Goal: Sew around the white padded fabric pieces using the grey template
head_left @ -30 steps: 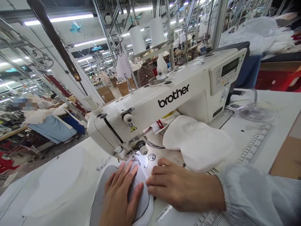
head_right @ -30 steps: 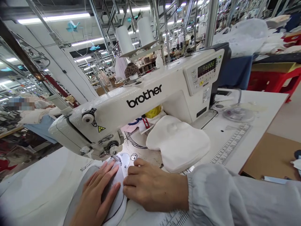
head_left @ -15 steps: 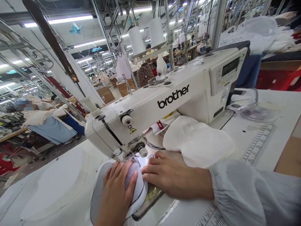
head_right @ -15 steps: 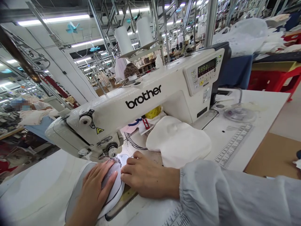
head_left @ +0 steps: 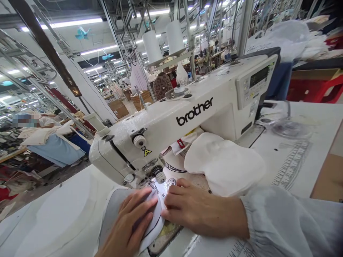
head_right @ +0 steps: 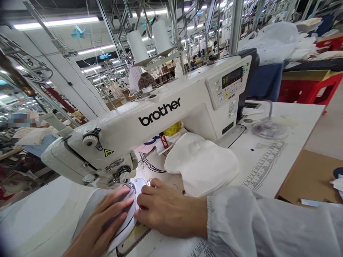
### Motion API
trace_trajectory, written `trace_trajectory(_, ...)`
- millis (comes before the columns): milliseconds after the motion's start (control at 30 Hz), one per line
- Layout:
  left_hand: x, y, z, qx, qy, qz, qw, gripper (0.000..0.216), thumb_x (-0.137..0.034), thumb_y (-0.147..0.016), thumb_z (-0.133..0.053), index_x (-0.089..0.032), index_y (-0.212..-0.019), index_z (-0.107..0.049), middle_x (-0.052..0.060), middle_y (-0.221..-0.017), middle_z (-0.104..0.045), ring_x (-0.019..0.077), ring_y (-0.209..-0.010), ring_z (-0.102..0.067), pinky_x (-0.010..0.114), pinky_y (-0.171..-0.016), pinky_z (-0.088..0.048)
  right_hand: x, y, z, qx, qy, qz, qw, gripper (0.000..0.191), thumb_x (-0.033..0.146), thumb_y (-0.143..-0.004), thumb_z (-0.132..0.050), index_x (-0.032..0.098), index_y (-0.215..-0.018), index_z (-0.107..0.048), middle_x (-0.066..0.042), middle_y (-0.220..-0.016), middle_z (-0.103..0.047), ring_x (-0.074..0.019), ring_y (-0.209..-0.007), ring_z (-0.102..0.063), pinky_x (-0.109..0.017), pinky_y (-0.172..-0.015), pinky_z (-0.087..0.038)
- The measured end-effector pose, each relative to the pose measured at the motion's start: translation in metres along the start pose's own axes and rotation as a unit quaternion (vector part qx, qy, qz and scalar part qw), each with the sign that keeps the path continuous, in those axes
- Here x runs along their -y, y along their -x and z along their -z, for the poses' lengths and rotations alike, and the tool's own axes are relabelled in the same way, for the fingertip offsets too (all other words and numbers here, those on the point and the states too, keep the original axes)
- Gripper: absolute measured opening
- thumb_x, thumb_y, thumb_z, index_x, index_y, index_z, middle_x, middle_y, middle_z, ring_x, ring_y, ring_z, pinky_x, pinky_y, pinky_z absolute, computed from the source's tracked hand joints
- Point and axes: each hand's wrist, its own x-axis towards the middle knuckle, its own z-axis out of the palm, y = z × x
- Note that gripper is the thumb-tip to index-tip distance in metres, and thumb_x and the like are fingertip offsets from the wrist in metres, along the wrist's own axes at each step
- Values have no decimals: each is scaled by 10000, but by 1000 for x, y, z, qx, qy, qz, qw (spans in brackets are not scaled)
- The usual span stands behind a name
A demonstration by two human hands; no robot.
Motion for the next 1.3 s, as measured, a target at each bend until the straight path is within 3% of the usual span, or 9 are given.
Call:
trace_trajectory(400, -4, -1, -8, -62, -62, -17, 996, 315, -249, -949, -503, -328, -1237, -603, -23, -1314, -643, 160, -1224, -582, 284, -1008, -474, -1, 0, -3, 12, -2, -44, 999, 169, 124, -1013, -445, 166, -977, -605, -22, -939, -572, -168, -855, -447, -341, -789, -307)
trace_trajectory(567, -8, -4, -12, -94, -87, 19, 992, 286, -256, -966, -464, -336, -1201, -606, -25, -1278, -665, 177, -1162, -623, 339, -938, -516, -2, -1, -5, 13, -26, -70, 997, 180, 69, -952, -492, 181, -1055, -588, -35, -1004, -568, -168, -851, -448, -333, -780, -313)
trace_trajectory(800, -6, 2, -23, -83, -103, 68, 989, 320, -252, -964, -449, -325, -1247, -580, 2, -1280, -663, 200, -1163, -623, 381, -915, -542, -3, -4, -3, 38, -33, -109, 993, 225, 87, -964, -475, 194, -1128, -587, -49, -1021, -567, -190, -899, -469, -352, -788, -323)
trace_trajectory(1000, 4, 1, -2, -15, -79, -3, 997, 334, -315, -964, -482, -375, -1284, -553, -40, -1333, -631, 184, -1192, -606, 342, -929, -539, -2, -2, -4, 19, -25, -50, 998, 166, 100, -993, -465, 194, -1058, -585, -25, -978, -556, -168, -860, -449, -338, -784, -311)
trace_trajectory(1167, 3, -2, -1, -29, -55, 14, 998, 327, -311, -985, -442, -359, -1293, -543, -40, -1368, -607, 171, -1255, -559, 338, -1031, -463, -2, -3, -3, 16, -18, -50, 998, 153, 105, -993, -475, 197, -1032, -590, -27, -996, -564, -167, -859, -447, -332, -777, -300)
trace_trajectory(1300, 1, 0, -4, -16, -63, 4, 998, 378, -356, -960, -500, -335, -1337, -506, -9, -1379, -601, 195, -1275, -550, 365, -1027, -484, -4, -2, -4, 17, -13, -47, 999, 148, 105, -977, -505, 196, -1048, -599, -22, -974, -566, -170, -874, -452, -336, -772, -295)
